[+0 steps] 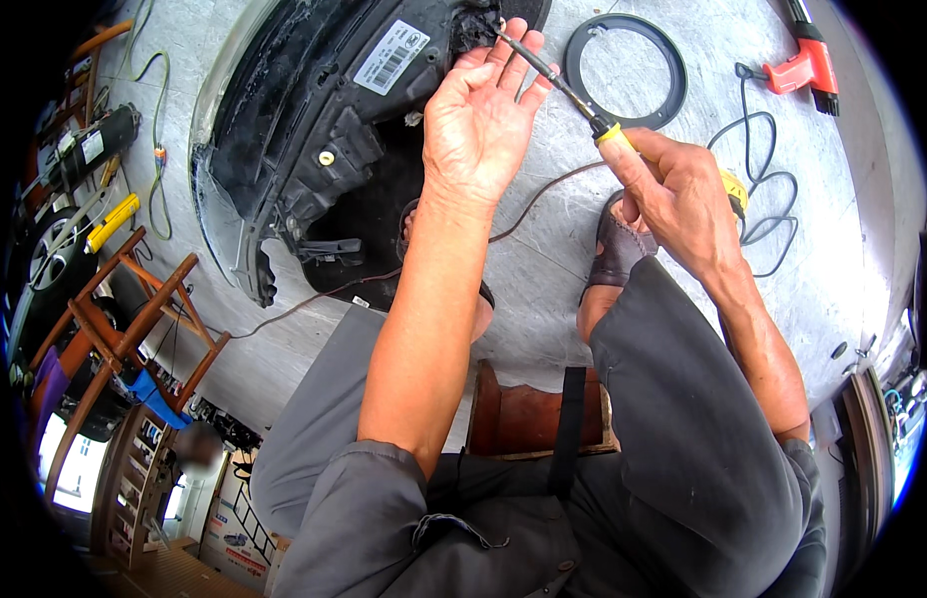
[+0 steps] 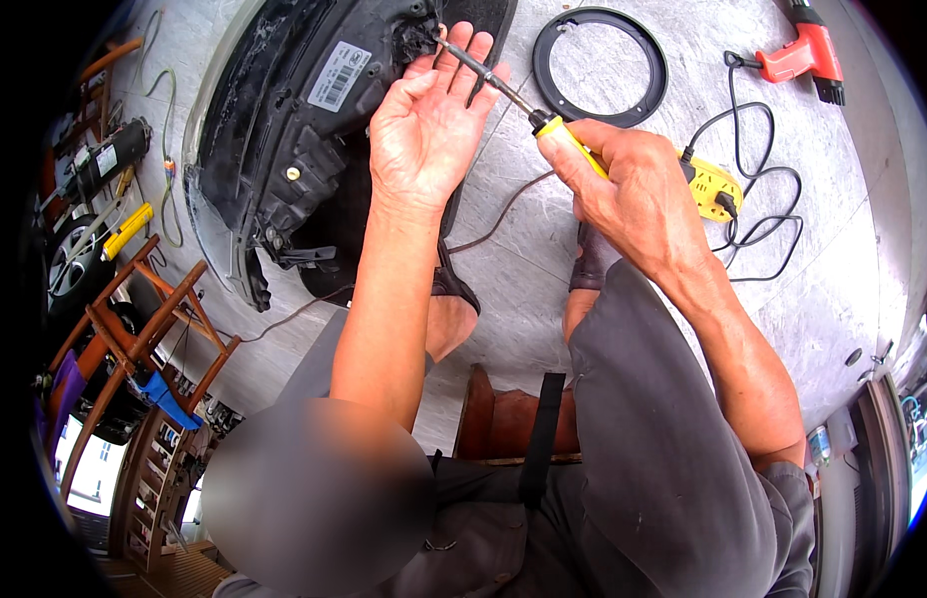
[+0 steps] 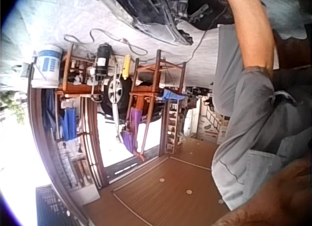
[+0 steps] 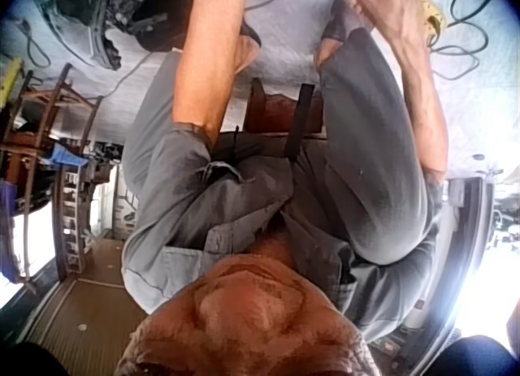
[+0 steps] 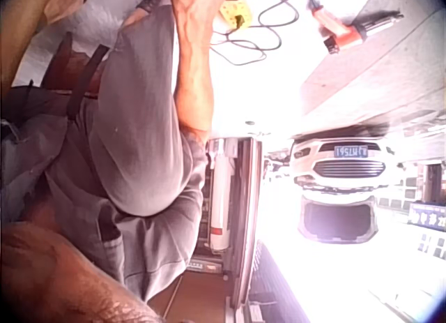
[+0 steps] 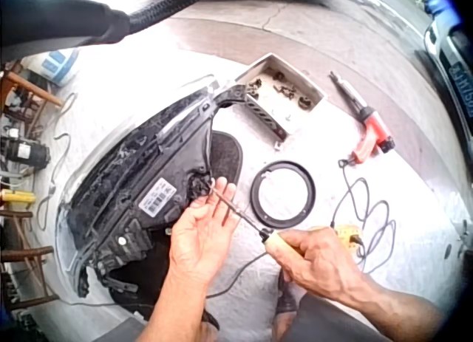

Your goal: The person uses a soldering iron to apply heat to a black plastic car part and a rubber seal on the floor. The person holds the part steady with one hand while applying the tool with the other.

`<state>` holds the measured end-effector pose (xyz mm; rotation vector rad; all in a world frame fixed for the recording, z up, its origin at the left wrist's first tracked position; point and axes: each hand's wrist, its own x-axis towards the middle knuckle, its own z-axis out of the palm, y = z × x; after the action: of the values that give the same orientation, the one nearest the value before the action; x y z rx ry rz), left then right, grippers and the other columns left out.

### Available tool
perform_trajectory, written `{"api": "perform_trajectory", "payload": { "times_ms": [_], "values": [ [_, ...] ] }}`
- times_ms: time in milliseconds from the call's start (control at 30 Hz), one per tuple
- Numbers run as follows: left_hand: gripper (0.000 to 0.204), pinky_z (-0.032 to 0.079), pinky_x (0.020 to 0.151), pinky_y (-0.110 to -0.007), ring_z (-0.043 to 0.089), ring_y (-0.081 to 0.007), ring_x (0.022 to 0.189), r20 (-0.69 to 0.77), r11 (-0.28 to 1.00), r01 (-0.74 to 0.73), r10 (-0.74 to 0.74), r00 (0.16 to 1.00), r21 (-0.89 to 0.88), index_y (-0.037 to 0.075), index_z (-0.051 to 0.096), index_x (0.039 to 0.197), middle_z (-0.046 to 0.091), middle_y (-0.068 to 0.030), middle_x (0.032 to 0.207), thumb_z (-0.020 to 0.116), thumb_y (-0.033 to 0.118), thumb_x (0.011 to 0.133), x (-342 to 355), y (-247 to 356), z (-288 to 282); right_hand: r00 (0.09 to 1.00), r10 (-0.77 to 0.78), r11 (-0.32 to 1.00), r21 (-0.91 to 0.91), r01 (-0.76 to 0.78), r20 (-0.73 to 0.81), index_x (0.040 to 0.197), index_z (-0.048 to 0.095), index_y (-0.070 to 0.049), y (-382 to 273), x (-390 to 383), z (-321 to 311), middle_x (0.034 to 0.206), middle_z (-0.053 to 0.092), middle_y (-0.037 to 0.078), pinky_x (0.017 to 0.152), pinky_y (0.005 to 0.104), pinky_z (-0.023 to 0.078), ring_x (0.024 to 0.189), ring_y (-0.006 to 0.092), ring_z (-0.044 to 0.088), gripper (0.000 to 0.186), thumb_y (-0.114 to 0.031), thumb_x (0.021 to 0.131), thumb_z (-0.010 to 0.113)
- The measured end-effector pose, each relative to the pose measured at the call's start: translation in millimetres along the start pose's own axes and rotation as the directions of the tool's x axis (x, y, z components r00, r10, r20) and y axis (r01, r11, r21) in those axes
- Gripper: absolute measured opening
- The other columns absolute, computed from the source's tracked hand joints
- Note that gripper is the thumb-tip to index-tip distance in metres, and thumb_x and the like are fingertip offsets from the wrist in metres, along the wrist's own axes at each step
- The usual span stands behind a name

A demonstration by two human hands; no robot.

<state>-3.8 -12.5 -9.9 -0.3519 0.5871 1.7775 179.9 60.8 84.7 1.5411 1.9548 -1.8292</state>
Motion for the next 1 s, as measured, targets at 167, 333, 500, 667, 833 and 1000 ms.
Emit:
{"api": "perform_trajectory", "payload": {
  "times_ms": [167, 333, 500, 667, 833, 1000],
  "values": [
    [0.022, 0.028, 0.122, -0.063, 0.040, -0.0376, 0.144, 0.005, 1.000, -0.003, 0.003, 1.000, 0.003, -0.001, 0.063, 0.106, 0.055, -0.0197, 0.142, 0.055, -0.002, 0.085, 0, 1, -1, 1.000, -0.002, 1.000, -0.004, 0.002, -0.001, 0.106, 0.071, 0.003, 0, 1, 1, 0.060, 0.057, 0.009, 0.054, 0.0327, 0.047, 0.053, 0.0143, 0.057, 0.036, -0.032, 0.100, 0.063],
    [0.021, 0.028, 0.122, -0.061, 0.040, -0.0369, 0.144, 0.001, 1.000, 0.007, -0.007, 1.000, -0.003, -0.001, 0.064, 0.104, 0.055, -0.0188, 0.143, 0.055, -0.002, 0.085, 0, 0, 0, 0.975, -0.195, 0.973, -0.149, 0.179, -0.106, 0.107, 0.072, 0.001, 12, 6, -1, 0.068, 0.062, 0.021, 0.058, 0.0377, 0.049, 0.056, 0.0294, 0.062, 0.033, -0.030, 0.099, 0.065],
    [0.021, 0.028, 0.121, -0.057, 0.041, -0.0352, 0.144, 0.014, 1.000, 0.017, -0.017, 1.000, -0.009, 0.001, 0.065, 0.104, 0.055, -0.0172, 0.143, 0.055, -0.001, 0.085, -1, 1, 0, 0.975, -0.195, 0.954, -0.249, 0.165, -0.102, 0.107, 0.072, 0.002, 2, 6, -7, 0.067, 0.063, 0.021, 0.058, 0.0387, 0.050, 0.058, 0.0330, 0.065, 0.033, -0.030, 0.098, 0.066],
    [0.023, 0.028, 0.121, -0.057, 0.041, -0.0347, 0.144, 0.013, 1.000, 0.017, -0.017, 1.000, -0.010, 0.000, 0.064, 0.106, 0.056, -0.0170, 0.143, 0.055, 0.000, 0.085, 0, 1, 0, 0.974, -0.199, 0.952, -0.260, 0.165, -0.110, 0.108, 0.072, 0.002, 1, 7, -7, 0.061, 0.061, 0.019, 0.055, 0.0374, 0.049, 0.053, 0.0272, 0.064, 0.033, -0.030, 0.099, 0.066],
    [0.024, 0.028, 0.121, -0.057, 0.041, -0.0350, 0.144, 0.015, 1.000, 0.023, -0.023, 1.000, -0.016, 0.000, 0.064, 0.107, 0.055, -0.0175, 0.143, 0.055, 0.000, 0.085, 0, 1, 0, 0.985, -0.150, 0.969, -0.210, 0.128, -0.091, 0.108, 0.072, 0.002, 0, 6, -9, 0.056, 0.057, 0.013, 0.053, 0.0340, 0.047, 0.051, 0.0167, 0.061, 0.035, -0.032, 0.100, 0.065],
    [0.025, 0.028, 0.122, -0.060, 0.041, -0.0364, 0.144, 0.029, 0.999, 0.023, -0.022, 0.999, -0.025, 0.000, 0.065, 0.108, 0.055, -0.0191, 0.143, 0.054, -0.002, 0.085, -1, 2, -2, 1.000, -0.009, 1.000, -0.030, 0.008, -0.015, 0.107, 0.071, 0.003, -2, 3, -5, 0.057, 0.054, 0.005, 0.052, 0.0317, 0.046, 0.053, 0.0115, 0.057, 0.038, -0.034, 0.101, 0.063]
  ]
}}
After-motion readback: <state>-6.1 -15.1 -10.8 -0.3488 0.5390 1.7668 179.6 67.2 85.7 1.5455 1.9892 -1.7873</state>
